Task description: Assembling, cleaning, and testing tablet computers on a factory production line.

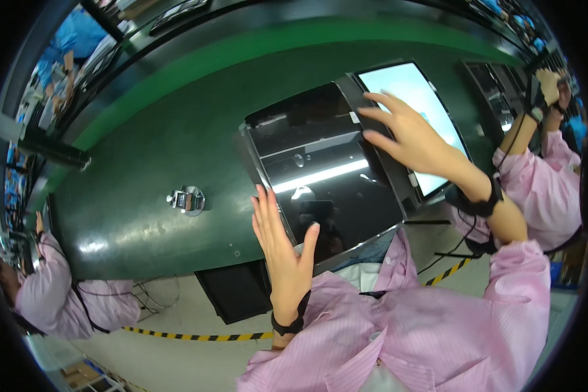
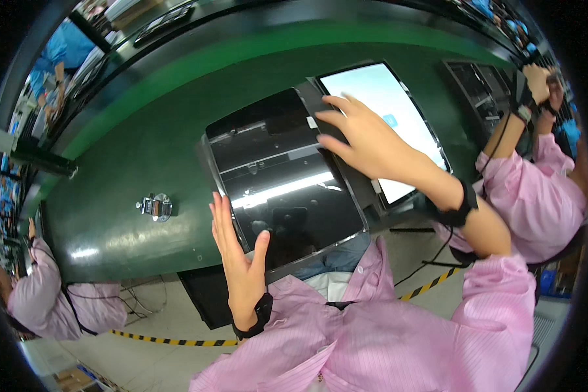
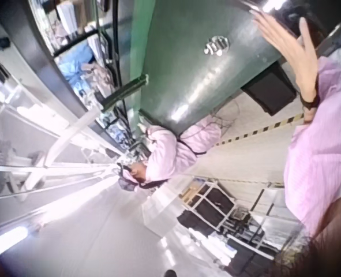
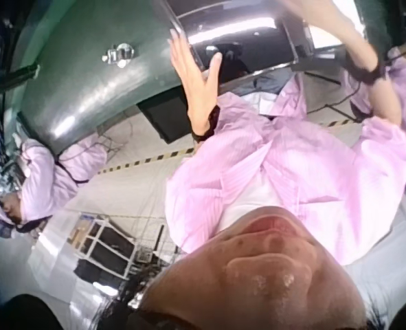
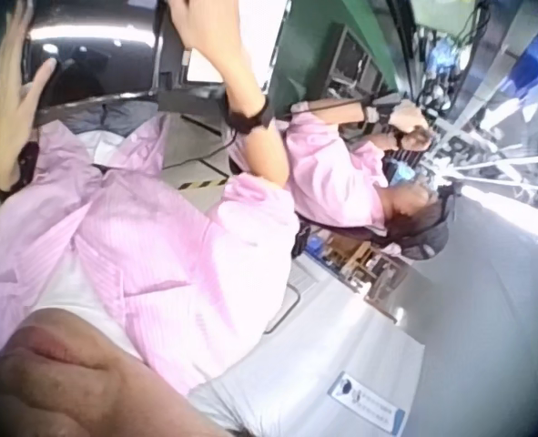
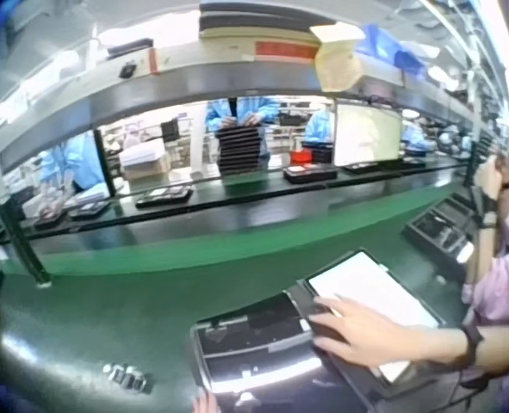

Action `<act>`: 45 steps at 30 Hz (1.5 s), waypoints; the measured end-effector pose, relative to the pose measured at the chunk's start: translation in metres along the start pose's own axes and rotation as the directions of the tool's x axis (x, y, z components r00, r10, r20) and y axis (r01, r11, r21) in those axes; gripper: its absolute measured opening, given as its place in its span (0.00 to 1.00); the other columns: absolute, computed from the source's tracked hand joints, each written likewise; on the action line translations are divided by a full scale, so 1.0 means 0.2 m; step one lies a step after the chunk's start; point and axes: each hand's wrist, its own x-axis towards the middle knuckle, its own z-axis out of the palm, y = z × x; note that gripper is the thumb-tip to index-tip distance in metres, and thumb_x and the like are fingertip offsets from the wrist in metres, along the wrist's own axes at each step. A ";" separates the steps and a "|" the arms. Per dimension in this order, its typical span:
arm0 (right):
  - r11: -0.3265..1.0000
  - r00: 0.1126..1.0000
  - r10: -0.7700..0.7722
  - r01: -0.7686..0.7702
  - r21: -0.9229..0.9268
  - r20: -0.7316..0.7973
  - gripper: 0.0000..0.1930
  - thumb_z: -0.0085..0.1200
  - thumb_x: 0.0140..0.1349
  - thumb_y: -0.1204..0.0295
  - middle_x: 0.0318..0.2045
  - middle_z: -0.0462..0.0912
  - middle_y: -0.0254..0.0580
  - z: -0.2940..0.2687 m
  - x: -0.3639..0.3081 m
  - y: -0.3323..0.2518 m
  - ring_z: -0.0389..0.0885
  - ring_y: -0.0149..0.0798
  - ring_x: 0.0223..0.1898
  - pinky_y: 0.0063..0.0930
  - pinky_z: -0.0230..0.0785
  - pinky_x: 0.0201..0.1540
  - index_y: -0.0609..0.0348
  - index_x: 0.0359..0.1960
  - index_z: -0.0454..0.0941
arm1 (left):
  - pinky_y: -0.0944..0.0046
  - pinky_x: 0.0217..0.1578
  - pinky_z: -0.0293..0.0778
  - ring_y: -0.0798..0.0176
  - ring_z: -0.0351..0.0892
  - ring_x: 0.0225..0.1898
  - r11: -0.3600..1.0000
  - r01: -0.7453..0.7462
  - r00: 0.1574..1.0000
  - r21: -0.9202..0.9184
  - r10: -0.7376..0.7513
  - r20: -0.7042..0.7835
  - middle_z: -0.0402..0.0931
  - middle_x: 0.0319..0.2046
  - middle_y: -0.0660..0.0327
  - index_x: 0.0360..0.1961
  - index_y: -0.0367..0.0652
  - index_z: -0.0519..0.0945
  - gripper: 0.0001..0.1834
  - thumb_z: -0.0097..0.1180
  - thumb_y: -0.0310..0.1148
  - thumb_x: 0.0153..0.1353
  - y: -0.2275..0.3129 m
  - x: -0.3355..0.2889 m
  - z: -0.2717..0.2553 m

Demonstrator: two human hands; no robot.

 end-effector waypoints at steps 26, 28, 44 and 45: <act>0.743 0.934 0.288 -0.356 0.567 0.210 0.30 0.55 0.60 0.57 0.33 0.77 0.39 -0.06 0.09 -0.05 0.76 0.30 0.31 0.23 0.69 0.30 0.62 0.60 0.66 | 0.54 0.67 0.39 0.49 0.46 0.69 0.991 -0.070 0.996 -0.116 0.063 -0.062 0.45 0.70 0.51 0.70 0.39 0.45 0.39 0.48 0.33 0.61 -0.08 0.09 0.01; 0.782 0.971 0.214 -0.237 0.576 0.110 0.24 0.53 0.62 0.63 0.34 0.78 0.39 -0.15 -0.06 -0.14 0.76 0.31 0.33 0.23 0.69 0.32 0.62 0.57 0.69 | 0.56 0.67 0.39 0.53 0.45 0.70 0.973 -0.062 0.998 -0.221 0.056 -0.031 0.46 0.70 0.53 0.70 0.39 0.46 0.37 0.46 0.29 0.61 -0.08 0.09 0.00; 0.793 0.856 0.409 -0.163 0.587 -0.316 0.06 0.54 0.56 0.80 0.28 0.80 0.43 0.05 -0.56 -0.34 0.77 0.38 0.31 0.27 0.68 0.37 0.66 0.34 0.80 | 0.61 0.67 0.38 0.58 0.40 0.71 0.785 0.034 0.997 -0.619 0.014 0.073 0.42 0.70 0.51 0.70 0.41 0.41 0.43 0.49 0.23 0.57 -0.06 0.09 -0.07; 0.780 0.856 0.432 -0.197 0.593 -0.283 0.05 0.54 0.56 0.81 0.28 0.80 0.43 0.05 -0.55 -0.34 0.77 0.39 0.31 0.28 0.68 0.38 0.66 0.34 0.80 | 0.61 0.67 0.39 0.58 0.40 0.71 0.774 0.041 0.996 -0.632 0.017 0.086 0.41 0.71 0.51 0.70 0.41 0.40 0.44 0.49 0.23 0.56 -0.06 0.09 -0.07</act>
